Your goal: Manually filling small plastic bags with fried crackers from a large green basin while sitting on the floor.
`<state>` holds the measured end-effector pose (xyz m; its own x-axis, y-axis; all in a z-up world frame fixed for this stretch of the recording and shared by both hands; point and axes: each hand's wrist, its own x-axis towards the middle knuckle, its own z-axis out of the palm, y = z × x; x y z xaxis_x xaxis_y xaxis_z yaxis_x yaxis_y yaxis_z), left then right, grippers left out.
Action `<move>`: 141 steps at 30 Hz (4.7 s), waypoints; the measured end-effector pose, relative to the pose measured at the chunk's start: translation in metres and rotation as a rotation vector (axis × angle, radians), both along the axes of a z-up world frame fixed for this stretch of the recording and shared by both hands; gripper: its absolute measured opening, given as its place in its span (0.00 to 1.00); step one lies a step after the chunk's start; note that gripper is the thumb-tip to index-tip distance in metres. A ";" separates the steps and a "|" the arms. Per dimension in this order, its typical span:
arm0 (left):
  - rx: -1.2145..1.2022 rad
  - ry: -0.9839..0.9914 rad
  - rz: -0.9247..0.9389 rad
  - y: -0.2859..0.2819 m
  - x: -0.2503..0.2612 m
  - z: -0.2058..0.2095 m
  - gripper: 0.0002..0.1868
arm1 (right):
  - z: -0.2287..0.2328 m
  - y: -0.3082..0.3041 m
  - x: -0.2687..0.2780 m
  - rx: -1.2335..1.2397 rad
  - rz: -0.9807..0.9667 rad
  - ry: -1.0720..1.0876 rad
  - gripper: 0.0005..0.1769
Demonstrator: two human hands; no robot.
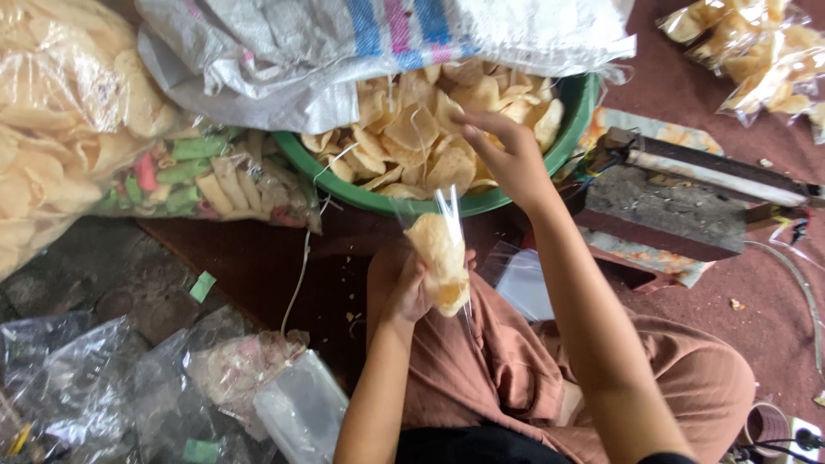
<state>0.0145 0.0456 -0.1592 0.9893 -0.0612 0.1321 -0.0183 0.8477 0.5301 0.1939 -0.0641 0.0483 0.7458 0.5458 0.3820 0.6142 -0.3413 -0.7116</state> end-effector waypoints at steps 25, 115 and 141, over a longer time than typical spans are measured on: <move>0.769 0.033 -0.325 -0.123 0.007 0.131 0.39 | 0.027 -0.244 -0.129 -0.092 -0.104 0.084 0.17; 1.082 -0.319 0.403 -0.149 0.006 0.144 0.02 | -0.075 -0.248 -0.191 0.726 -0.494 0.435 0.02; 1.095 -0.316 0.283 -0.150 0.002 0.143 0.02 | -0.022 -0.261 -0.181 0.106 -0.410 0.046 0.04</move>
